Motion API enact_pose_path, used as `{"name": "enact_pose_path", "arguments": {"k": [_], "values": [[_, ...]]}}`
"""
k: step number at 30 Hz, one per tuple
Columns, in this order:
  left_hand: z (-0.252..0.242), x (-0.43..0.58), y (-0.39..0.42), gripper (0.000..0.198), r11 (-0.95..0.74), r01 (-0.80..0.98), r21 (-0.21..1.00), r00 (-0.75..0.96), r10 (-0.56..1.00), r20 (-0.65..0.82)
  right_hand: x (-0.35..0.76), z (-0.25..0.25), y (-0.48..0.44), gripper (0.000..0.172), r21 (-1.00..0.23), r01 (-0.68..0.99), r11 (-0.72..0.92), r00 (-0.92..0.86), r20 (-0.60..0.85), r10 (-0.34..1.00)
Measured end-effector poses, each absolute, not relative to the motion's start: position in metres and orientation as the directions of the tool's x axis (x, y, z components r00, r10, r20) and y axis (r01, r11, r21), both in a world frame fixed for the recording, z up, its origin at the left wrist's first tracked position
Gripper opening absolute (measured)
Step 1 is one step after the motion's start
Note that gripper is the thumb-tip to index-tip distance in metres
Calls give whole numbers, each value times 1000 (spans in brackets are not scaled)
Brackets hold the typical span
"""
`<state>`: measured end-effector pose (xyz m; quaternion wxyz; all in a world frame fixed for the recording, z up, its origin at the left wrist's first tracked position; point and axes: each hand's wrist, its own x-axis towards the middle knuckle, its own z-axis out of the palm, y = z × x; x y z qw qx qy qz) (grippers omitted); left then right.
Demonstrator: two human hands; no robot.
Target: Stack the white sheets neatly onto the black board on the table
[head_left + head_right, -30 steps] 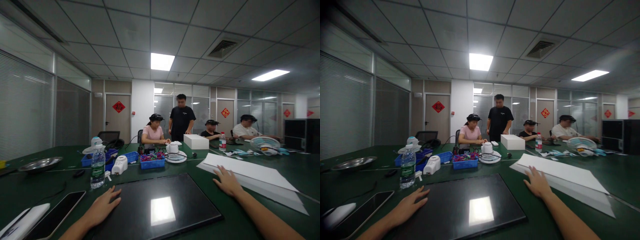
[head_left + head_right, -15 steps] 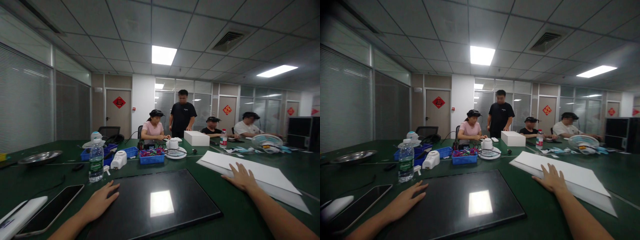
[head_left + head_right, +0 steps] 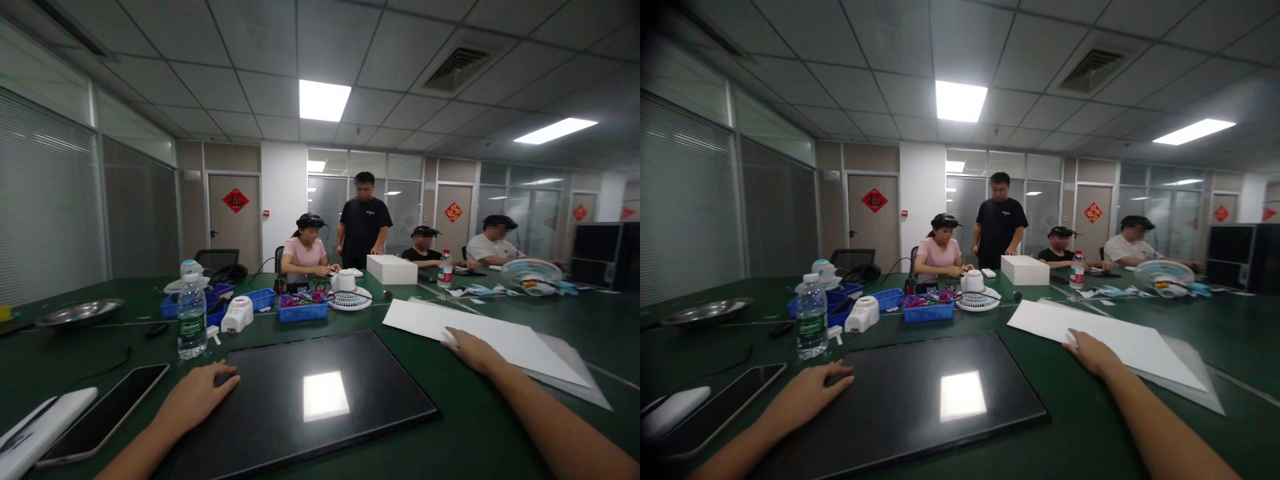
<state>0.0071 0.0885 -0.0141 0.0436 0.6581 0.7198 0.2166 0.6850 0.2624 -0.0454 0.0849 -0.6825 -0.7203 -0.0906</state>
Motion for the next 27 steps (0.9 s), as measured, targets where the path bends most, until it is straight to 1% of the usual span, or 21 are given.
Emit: {"name": "enact_pose_path", "arguments": {"k": [3,5,9,12,14,16,18,20,23,25,27], "values": [[-10,8,82,56,27,929,368,-122,964,238,661,-32,248,41,56,997,45,-57,238,970],[-9,7,80,56,19,930,367,-117,962,247,638,-21,240,34,100,994,48,-73,262,962],[-11,5,80,55,17,928,373,-121,958,259,571,-1,225,30,194,975,105,-167,338,926],[-14,2,81,54,19,923,384,-132,954,269,506,1,204,23,259,939,227,-316,387,866],[-16,1,81,53,21,921,389,-139,951,276,461,-5,183,18,306,886,349,-452,400,797],[-17,1,81,54,20,919,394,-142,949,283,421,-14,156,17,358,803,476,-591,384,709],[-16,2,79,57,8,916,402,-136,947,290,391,-21,128,12,404,691,599,-722,343,601],[-14,4,77,60,-16,911,411,-116,949,293,373,-24,105,14,433,560,706,-828,311,466],[-13,6,76,62,-36,909,416,-91,955,282,363,-24,87,29,439,418,795,-897,339,284],[-14,7,77,62,-24,913,407,-94,959,266,363,-22,83,36,428,392,814,-898,371,238],[-16,7,79,64,-5,918,397,-103,963,249,367,-20,82,39,395,399,828,-893,374,252]]}}
